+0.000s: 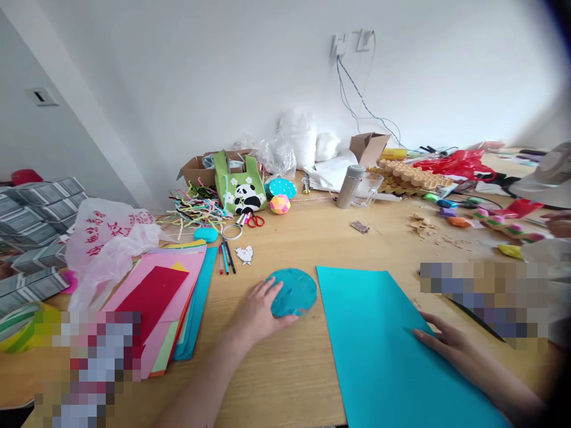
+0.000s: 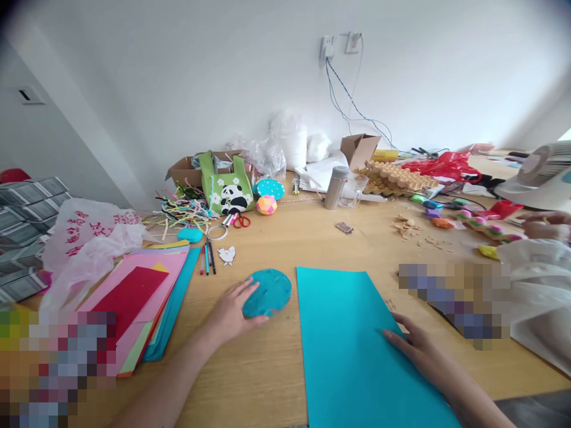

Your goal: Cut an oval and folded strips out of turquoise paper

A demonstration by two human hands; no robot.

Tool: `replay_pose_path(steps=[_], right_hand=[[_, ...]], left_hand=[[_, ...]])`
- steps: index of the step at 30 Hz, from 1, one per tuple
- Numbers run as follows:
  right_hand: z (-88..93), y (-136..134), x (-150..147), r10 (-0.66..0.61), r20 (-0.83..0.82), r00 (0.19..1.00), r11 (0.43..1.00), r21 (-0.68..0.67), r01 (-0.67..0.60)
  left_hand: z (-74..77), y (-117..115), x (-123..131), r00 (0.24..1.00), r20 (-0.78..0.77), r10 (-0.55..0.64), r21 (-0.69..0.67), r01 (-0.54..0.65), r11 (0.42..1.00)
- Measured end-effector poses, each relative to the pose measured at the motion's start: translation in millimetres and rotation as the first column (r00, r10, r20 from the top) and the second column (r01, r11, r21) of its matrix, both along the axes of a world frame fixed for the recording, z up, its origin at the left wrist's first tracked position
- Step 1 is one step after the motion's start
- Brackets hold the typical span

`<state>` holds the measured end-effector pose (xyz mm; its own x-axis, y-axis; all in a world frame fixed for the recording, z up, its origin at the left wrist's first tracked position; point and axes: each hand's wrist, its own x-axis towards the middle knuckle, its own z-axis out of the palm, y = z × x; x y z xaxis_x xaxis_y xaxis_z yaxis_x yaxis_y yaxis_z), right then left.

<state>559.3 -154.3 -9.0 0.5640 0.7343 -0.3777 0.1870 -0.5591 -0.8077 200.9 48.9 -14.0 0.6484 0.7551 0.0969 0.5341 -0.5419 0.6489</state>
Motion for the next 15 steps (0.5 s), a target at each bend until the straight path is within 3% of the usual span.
replay_pose_path(steps=[3, 5, 7, 10, 13, 15], right_hand=[[-3.5, 12.8, -23.1, 0.089, -0.147, 0.985, 0.995, 0.055, -0.082], [-5.9, 27.5, -45.6, 0.197, -0.243, 0.950, 0.978, 0.118, -0.173], [-9.1, 45.8, -71.7, 0.296, -0.298, 0.908, 0.952, 0.168, -0.255], [-16.4, 73.3, -108.2, 0.388, -0.272, 0.881, 0.915, 0.227, -0.332], [-21.2, 92.6, -129.7, 0.433, -0.137, 0.891, 0.893, 0.200, -0.404], [-16.6, 101.5, -134.3, 0.416, 0.102, 0.903, 0.893, 0.139, -0.427]], left_hand=[[2.5, 16.9, -13.9, 0.911, 0.373, 0.175, -0.246, -0.085, 0.966], [7.9, 26.8, -22.6, 0.770, 0.528, 0.358, -0.502, -0.058, 0.863], [15.1, 33.9, -30.3, 0.604, 0.606, 0.518, -0.682, 0.059, 0.729], [25.0, 39.2, -39.7, 0.409, 0.658, 0.632, -0.747, 0.253, 0.614], [30.1, 40.3, -45.7, 0.352, 0.667, 0.657, -0.745, 0.344, 0.572], [31.1, 40.1, -46.9, 0.350, 0.666, 0.659, -0.744, 0.367, 0.558]])
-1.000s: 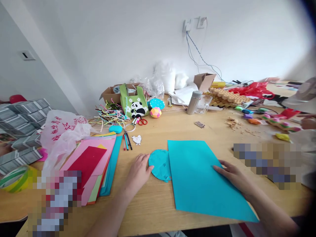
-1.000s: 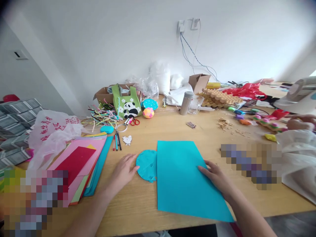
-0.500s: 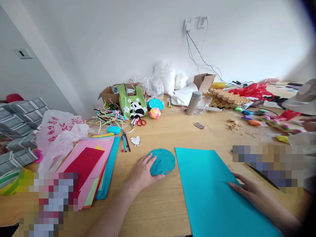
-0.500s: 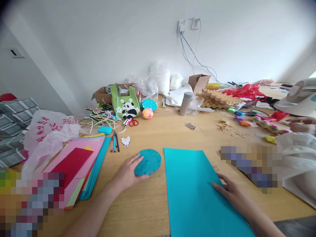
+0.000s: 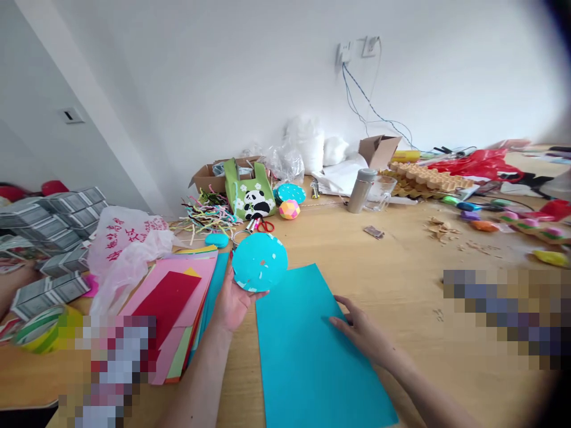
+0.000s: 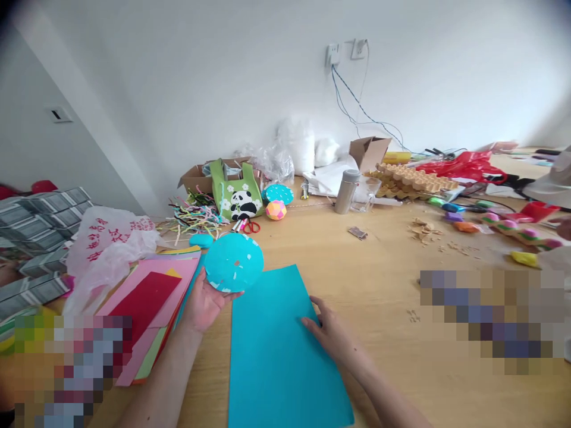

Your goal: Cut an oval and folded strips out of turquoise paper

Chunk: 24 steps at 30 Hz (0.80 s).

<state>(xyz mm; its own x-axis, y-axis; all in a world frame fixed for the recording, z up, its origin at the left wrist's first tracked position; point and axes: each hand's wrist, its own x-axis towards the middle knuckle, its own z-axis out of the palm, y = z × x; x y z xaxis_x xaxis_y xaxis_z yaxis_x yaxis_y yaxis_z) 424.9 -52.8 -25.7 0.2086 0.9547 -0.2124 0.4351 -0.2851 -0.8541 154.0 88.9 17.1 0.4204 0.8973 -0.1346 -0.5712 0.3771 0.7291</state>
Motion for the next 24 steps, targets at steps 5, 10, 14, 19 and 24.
replay_pose_path(steps=[5, 10, 14, 19, 24], right_hand=[[45.5, 33.3, -4.6, -0.067, 0.092, 0.994, 0.994, 0.098, 0.058], [79.0, 80.2, -19.5, -0.026, -0.639, 0.768, 0.994, -0.095, -0.045], [71.6, 93.6, -20.4, -0.019, -0.648, 0.762, 0.999, -0.042, -0.011], [39.2, 93.0, -13.7, 0.082, -0.446, 0.892, 0.996, 0.059, -0.062], [5.0, 100.7, -13.9, 0.023, -0.178, 0.984, 0.996, 0.091, -0.007]], left_hand=[[-1.4, -4.2, 4.2, 0.996, -0.088, -0.030, 0.112, 0.040, 0.993], [-6.8, -19.5, 9.1, 0.806, -0.554, 0.208, 0.640, 0.253, 0.725], [-7.9, -26.0, 9.4, 0.655, -0.642, 0.397, 0.758, 0.465, 0.459], [-11.9, -11.4, 4.2, 0.594, -0.597, 0.539, 0.766, 0.223, 0.603], [-28.8, -4.5, 4.5, 0.388, -0.740, 0.550, 0.673, 0.405, 0.620]])
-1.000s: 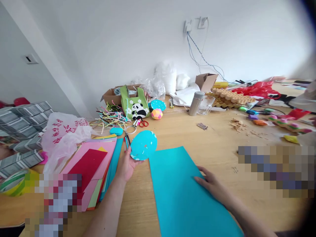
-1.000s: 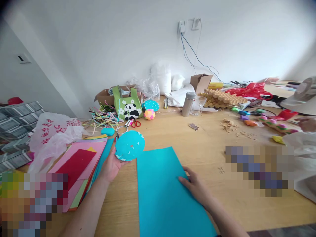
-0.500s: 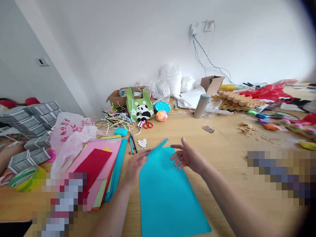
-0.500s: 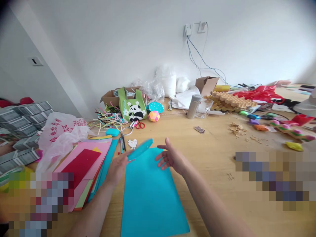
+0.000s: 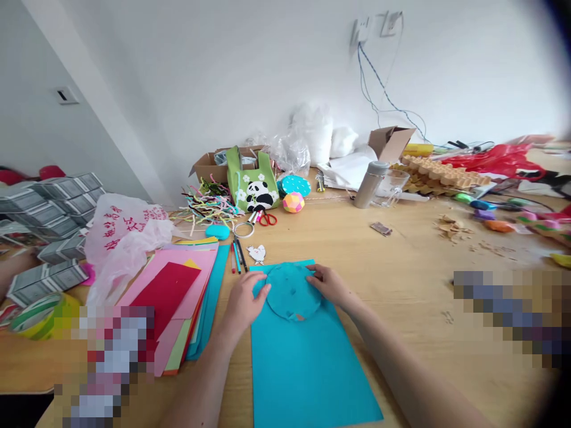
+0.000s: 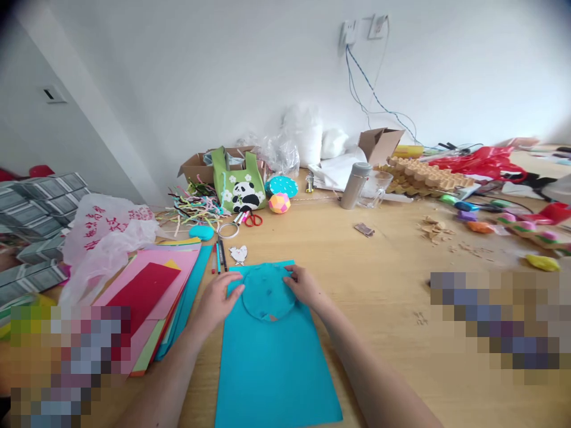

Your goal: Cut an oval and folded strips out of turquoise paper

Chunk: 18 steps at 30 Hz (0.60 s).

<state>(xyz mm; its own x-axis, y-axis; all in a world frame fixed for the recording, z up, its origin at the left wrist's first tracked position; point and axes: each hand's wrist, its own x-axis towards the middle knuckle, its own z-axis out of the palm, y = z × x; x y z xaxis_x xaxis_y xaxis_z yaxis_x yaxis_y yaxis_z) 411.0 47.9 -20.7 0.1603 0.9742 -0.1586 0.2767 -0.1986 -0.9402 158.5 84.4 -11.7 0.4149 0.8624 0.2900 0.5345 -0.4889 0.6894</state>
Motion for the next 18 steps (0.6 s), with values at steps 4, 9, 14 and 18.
replay_pose_path(steps=[4, 9, 14, 18], right_hand=[[-8.3, 1.9, -2.3, 0.000, 0.048, 0.999, 0.999, 0.039, -0.002], [-3.3, -1.2, 6.2, -0.008, 0.066, 0.998, 0.996, 0.089, 0.002], [2.4, -1.2, 51.4, -0.220, -0.085, 0.972, 0.971, 0.071, 0.226], [-1.4, 6.7, 91.1, -0.368, -0.071, 0.927, 0.928, 0.026, 0.371]], left_hand=[[-6.1, -9.0, 5.3, 0.964, -0.250, -0.084, -0.064, 0.070, 0.995], [-4.9, -16.0, 10.2, 0.964, -0.263, -0.038, -0.035, 0.030, 0.999], [-2.2, -18.8, 11.4, 0.922, -0.369, -0.116, -0.085, 0.091, 0.992], [-2.7, -19.9, 13.0, 0.888, -0.438, -0.138, -0.109, 0.100, 0.989]])
